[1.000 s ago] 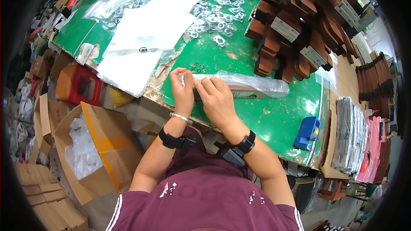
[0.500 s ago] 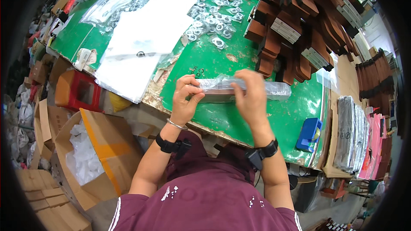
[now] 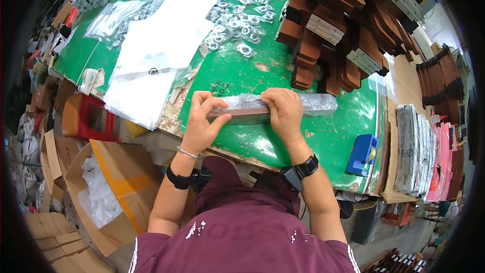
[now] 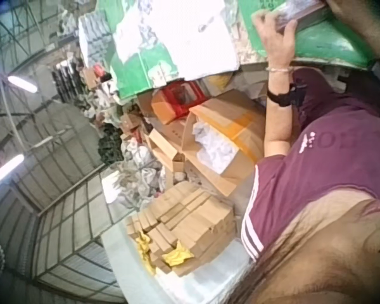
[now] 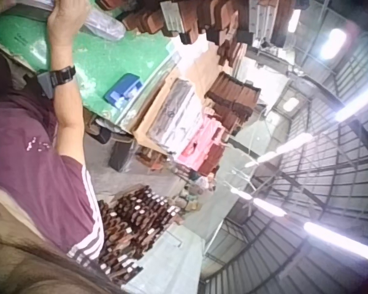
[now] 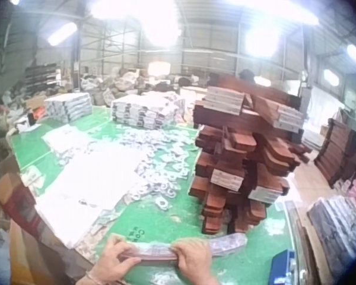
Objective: The recorder is packaging wood furniture components into plastic bags and sealing them.
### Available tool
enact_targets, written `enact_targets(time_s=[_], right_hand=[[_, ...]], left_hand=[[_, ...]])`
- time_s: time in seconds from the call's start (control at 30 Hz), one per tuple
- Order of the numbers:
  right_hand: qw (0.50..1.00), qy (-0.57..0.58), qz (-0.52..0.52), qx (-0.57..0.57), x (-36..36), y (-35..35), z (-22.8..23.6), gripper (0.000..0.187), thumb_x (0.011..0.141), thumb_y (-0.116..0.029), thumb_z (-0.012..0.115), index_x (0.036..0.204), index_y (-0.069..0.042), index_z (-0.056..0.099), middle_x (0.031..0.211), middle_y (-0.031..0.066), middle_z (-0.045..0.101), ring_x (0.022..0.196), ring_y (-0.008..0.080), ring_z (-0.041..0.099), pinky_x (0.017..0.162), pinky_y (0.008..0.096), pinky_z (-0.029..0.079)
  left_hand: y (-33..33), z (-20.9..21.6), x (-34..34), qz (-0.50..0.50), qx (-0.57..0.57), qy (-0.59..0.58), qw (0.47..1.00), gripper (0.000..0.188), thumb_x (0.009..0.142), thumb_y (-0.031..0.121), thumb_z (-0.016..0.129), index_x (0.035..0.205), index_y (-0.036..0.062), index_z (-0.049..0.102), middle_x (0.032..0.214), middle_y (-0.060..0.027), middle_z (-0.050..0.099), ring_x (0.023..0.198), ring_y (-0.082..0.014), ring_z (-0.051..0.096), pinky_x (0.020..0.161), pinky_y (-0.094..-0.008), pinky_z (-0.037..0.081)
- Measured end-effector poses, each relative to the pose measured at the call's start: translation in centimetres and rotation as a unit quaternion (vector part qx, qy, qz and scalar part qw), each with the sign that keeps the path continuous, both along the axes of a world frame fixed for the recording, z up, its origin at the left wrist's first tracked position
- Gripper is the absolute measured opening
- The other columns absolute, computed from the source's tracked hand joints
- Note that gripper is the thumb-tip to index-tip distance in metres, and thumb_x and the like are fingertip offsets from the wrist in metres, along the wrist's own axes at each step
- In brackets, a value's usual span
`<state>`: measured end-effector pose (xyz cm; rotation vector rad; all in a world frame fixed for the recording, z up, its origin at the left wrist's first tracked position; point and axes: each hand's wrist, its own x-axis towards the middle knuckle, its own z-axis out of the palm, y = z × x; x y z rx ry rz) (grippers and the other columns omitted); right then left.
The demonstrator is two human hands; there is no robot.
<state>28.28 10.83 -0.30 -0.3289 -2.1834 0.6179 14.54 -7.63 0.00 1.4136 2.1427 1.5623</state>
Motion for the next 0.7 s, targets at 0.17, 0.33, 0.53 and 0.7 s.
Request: enact_targets(time_s=[0.17, 0.33, 0.53, 0.7], right_hand=[[0.999, 0.036, 0.030, 0.022, 0.1, 0.4, 0.0, 0.005, 0.081, -0.010, 0.069, 0.083, -0.010, 0.065, 0.085, 0.0021, 0.068, 0.084, 0.0235, 0.063, 0.077, 0.0359, 0.044], [0.995, -0.073, 0.054, 0.046, 0.3, -0.2, 2.2, 0.022, 0.079, -0.019, 0.074, 0.099, -0.012, 0.069, 0.092, 0.0036, 0.064, 0.092, 0.0236, 0.061, 0.076, 0.0366, 0.045], [0.993, -0.075, 0.074, 0.043, -2.3, -1.8, 2.1, 0.036, 0.078, -0.023, 0.076, 0.113, -0.018, 0.069, 0.087, 0.0031, 0.060, 0.085, 0.0251, 0.057, 0.072, 0.0382, 0.047], [0.994, -0.051, 0.041, 0.092, -3.4, -2.9, 0.6, 0.018, 0.074, -0.010, 0.069, 0.092, -0.013, 0.068, 0.087, 0.0006, 0.060, 0.087, 0.0227, 0.058, 0.074, 0.0369, 0.047]], left_hand=[[0.0, -0.4, 0.3, 0.019, 0.046, -0.061, 0.997, 0.021, 0.076, 0.003, 0.077, 0.086, 0.0047, 0.058, 0.111, -0.0094, 0.051, 0.100, -0.0215, 0.055, 0.081, -0.0310, 0.050], [0.3, -1.0, -0.5, -0.022, 0.063, -0.126, 0.990, 0.023, 0.077, 0.002, 0.076, 0.090, 0.0044, 0.057, 0.107, -0.0091, 0.056, 0.102, -0.0202, 0.056, 0.082, -0.0307, 0.050], [0.2, -1.1, -0.2, 0.004, 0.058, -0.058, 0.997, 0.038, 0.080, 0.006, 0.075, 0.112, 0.0034, 0.053, 0.103, -0.0078, 0.054, 0.100, -0.0197, 0.054, 0.090, -0.0317, 0.044], [0.3, -0.8, -0.1, 0.029, 0.018, 0.005, 0.999, 0.049, 0.084, 0.013, 0.074, 0.127, 0.0044, 0.053, 0.108, -0.0081, 0.049, 0.099, -0.0196, 0.051, 0.093, -0.0322, 0.043]])
